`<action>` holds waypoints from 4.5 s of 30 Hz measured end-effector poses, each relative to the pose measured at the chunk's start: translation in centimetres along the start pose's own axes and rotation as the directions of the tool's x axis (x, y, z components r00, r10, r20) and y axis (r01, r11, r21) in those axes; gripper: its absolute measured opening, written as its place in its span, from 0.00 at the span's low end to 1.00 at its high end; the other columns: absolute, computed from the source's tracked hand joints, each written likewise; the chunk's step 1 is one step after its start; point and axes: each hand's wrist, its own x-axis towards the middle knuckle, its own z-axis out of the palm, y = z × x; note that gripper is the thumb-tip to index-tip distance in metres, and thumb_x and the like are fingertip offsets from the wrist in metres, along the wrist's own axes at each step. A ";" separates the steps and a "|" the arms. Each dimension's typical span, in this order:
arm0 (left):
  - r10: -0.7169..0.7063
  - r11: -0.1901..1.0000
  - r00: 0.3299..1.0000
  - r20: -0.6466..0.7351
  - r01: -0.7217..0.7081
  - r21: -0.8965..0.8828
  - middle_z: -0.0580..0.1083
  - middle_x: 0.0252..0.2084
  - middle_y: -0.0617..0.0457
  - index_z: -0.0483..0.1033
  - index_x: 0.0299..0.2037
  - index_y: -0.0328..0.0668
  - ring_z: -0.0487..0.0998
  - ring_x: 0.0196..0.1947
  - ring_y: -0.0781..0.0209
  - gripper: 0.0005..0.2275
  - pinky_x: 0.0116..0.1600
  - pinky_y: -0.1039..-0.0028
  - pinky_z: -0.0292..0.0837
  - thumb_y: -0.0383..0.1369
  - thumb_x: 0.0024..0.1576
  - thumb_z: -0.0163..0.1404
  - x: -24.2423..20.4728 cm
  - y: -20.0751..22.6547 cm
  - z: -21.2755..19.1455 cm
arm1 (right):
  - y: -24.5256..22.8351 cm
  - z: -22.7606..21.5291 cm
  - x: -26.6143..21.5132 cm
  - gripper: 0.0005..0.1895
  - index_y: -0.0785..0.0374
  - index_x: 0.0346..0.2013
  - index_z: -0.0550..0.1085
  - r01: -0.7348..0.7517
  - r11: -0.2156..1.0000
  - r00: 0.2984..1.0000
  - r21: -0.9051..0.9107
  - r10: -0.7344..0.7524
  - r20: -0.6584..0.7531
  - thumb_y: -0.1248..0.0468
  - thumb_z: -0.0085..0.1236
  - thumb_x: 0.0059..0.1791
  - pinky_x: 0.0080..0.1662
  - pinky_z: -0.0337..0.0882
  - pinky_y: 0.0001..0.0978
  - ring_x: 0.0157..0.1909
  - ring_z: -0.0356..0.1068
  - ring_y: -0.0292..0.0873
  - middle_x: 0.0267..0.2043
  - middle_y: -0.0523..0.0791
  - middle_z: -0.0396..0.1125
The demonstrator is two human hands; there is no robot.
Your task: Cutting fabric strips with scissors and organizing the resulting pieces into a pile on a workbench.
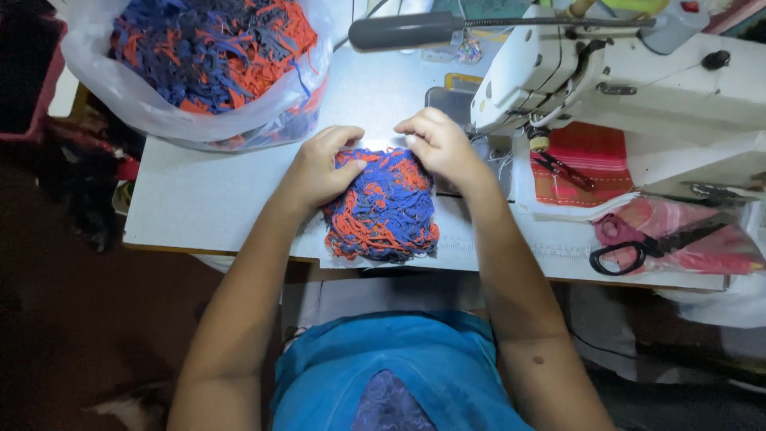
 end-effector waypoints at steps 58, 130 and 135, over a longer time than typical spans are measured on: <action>0.093 0.956 0.982 0.161 -0.134 0.262 0.75 0.51 0.52 0.79 0.49 0.50 0.73 0.52 0.46 0.20 0.53 0.57 0.65 0.41 0.47 0.65 -10.0 8.0 -2.3 | -11.7 -3.4 -11.1 0.12 0.53 0.46 0.77 0.140 0.988 0.989 -0.072 -0.136 0.054 0.52 0.59 0.51 0.57 0.63 0.43 0.57 0.70 0.51 0.52 0.44 0.71; 0.010 0.889 0.996 0.086 -0.048 0.455 0.75 0.42 0.65 0.79 0.37 0.57 0.75 0.47 0.59 0.06 0.45 0.68 0.66 0.31 0.55 0.50 -4.0 2.1 1.0 | -11.0 3.4 -7.2 0.03 0.46 0.29 0.75 0.104 0.935 0.985 -0.340 -0.145 -0.097 0.58 0.58 0.48 0.40 0.64 0.34 0.37 0.69 0.42 0.32 0.36 0.65; 0.052 0.917 0.999 -0.013 -0.043 0.398 0.74 0.42 0.62 0.79 0.39 0.55 0.75 0.48 0.54 0.05 0.48 0.65 0.68 0.31 0.55 0.55 -3.9 2.9 -0.8 | -11.4 0.0 -6.4 0.09 0.54 0.38 0.79 0.043 0.996 0.995 -0.084 -0.051 -0.089 0.69 0.54 0.48 0.38 0.70 0.39 0.38 0.72 0.52 0.34 0.42 0.69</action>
